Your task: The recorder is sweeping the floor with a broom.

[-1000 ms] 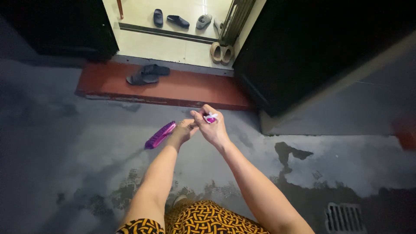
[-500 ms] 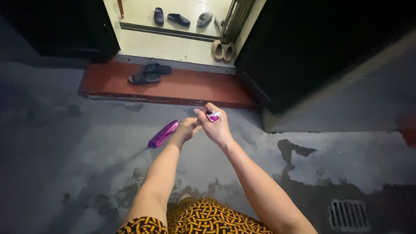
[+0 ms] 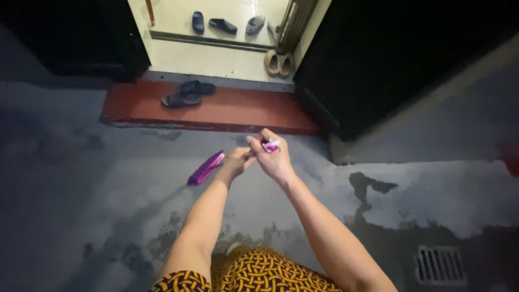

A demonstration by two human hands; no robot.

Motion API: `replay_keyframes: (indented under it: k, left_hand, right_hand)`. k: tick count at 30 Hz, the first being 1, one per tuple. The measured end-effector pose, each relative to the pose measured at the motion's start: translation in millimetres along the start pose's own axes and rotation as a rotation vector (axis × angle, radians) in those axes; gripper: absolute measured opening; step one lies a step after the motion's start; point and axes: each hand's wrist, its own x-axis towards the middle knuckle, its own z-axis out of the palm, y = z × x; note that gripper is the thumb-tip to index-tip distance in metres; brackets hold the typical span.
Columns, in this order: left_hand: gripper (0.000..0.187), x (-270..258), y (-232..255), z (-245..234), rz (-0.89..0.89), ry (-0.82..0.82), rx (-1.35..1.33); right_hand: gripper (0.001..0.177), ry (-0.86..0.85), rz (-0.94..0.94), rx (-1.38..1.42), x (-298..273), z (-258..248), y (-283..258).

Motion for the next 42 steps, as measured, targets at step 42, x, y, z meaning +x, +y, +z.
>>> replay_keyframes:
  k: [42]
  left_hand:
    - [0.028,-13.7,62.2,101.8,-0.279,0.17,-0.235]
  right_hand:
    - [0.027,-0.151,-0.067,0.175,-27.1,-108.4,10.6]
